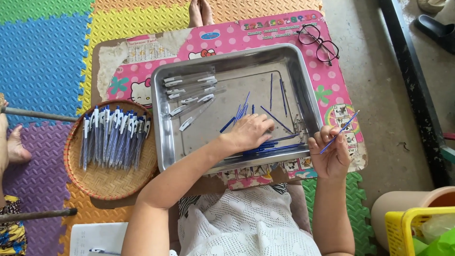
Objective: The person assembles blue pens by inserting the ink cartridges into the clear plastic barrels. They pick up the components from a metal tray, fit them together, and place the finished pens into a woven basket.
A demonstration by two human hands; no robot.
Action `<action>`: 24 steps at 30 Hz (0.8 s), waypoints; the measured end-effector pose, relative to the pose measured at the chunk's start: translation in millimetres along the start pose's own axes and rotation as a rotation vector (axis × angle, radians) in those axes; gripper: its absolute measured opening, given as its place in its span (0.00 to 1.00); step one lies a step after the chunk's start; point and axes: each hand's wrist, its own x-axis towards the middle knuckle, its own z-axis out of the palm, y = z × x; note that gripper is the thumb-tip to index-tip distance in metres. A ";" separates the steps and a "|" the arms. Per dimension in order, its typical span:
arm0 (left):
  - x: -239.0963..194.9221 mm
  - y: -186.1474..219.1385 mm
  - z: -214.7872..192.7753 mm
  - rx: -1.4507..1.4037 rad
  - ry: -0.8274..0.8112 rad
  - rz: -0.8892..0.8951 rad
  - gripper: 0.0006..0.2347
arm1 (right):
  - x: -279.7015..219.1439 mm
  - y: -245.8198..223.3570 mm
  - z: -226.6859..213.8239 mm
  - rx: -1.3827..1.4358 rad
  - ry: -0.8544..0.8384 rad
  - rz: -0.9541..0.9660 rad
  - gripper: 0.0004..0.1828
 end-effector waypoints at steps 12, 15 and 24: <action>24.0 -2.4 29.1 0.083 0.248 -0.027 0.08 | 0.0 6.2 5.0 -0.253 0.056 -0.067 0.17; -5.5 29.7 -31.3 -0.238 0.371 -0.022 0.04 | -1.0 8.8 78.7 -0.599 0.033 -0.085 0.19; -126.0 80.6 -111.5 -0.863 0.744 0.000 0.07 | -14.4 3.2 143.6 -0.590 -0.288 -0.165 0.15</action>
